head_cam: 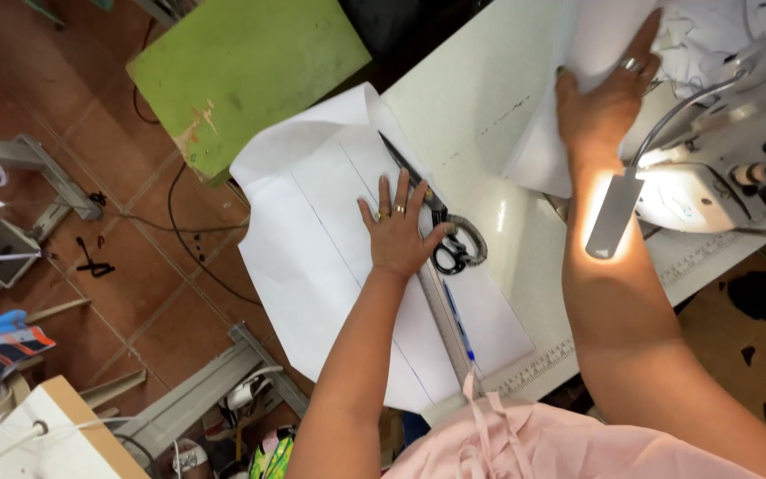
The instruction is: Marking lines on fabric or paper using a ruler and pen, then cutting the material with scissors on a workbench.
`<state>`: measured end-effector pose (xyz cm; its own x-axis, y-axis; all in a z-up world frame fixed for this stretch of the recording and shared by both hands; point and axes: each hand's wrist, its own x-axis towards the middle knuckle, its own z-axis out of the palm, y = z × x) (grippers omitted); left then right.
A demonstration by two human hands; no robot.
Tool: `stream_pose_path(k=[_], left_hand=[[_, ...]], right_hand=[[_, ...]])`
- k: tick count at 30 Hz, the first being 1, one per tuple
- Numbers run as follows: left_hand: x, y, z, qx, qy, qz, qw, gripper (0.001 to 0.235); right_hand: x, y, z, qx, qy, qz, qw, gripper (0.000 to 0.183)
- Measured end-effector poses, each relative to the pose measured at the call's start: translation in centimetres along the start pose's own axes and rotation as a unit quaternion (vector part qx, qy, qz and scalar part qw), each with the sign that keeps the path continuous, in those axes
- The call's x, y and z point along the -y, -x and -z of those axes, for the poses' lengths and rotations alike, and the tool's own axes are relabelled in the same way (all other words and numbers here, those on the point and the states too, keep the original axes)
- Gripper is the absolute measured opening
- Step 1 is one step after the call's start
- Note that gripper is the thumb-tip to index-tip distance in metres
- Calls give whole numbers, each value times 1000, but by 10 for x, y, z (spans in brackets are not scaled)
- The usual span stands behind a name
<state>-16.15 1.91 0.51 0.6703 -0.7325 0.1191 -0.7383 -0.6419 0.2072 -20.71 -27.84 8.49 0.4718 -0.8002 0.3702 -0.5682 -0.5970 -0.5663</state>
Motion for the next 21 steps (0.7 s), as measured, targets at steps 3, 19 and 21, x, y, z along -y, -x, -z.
stream_pose_path(k=[3, 19, 21], left_hand=[[1, 0, -2, -22, -2, -1, 1000, 79], [1, -2, -3, -33, 8, -1, 999, 80], [-1, 3, -5, -13, 9, -1, 1000, 80]], right_hand=[[3, -34, -4, 129, 99, -171, 972, 106], [-64, -23, -68, 67, 407, -244, 878, 157], [-47, -7, -44, 77, 379, -216, 896, 158]])
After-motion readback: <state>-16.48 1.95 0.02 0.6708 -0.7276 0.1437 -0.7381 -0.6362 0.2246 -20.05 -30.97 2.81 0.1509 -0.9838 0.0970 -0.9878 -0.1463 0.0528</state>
